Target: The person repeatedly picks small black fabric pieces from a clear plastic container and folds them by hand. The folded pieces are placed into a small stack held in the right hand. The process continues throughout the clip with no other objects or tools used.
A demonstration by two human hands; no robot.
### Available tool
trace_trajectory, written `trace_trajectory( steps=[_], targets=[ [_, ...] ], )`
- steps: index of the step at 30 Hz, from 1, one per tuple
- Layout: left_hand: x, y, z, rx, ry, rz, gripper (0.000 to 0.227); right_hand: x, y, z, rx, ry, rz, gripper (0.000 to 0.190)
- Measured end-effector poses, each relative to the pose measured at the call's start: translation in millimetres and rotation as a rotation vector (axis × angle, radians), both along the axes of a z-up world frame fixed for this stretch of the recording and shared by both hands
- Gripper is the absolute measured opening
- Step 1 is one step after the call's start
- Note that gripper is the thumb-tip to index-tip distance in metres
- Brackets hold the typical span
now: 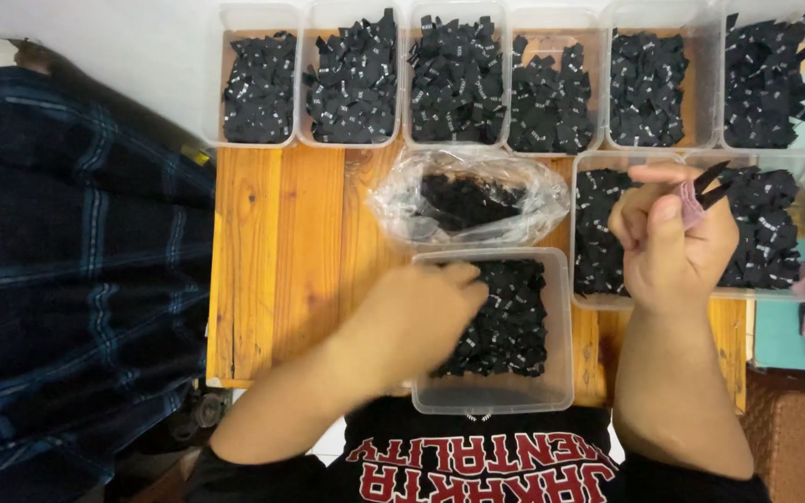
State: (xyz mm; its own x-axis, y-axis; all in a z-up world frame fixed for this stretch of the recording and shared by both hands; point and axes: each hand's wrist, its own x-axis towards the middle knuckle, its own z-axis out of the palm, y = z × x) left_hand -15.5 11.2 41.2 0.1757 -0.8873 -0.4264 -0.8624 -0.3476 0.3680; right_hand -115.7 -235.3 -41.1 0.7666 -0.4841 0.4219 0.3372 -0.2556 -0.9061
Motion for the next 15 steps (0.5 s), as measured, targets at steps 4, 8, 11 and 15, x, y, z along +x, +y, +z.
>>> trace_trajectory(
  steps=[4,8,11,15],
  targets=[
    [-36,3,-44,-0.145,-0.216,-0.060,0.019,1,3,-3,-0.020,-0.005,-0.001,0.044],
    [-38,0,-61,-0.155,-0.265,-0.057,0.021,3,3,-6,-0.069,-0.010,-0.046,0.043],
    [-32,2,-59,-0.168,-0.253,-0.082,0.022,2,3,-6,-0.066,-0.028,-0.050,0.043],
    [-22,7,-52,-0.216,-0.164,-0.060,0.023,1,3,-6,0.016,-0.063,-0.056,0.046]
  ],
)
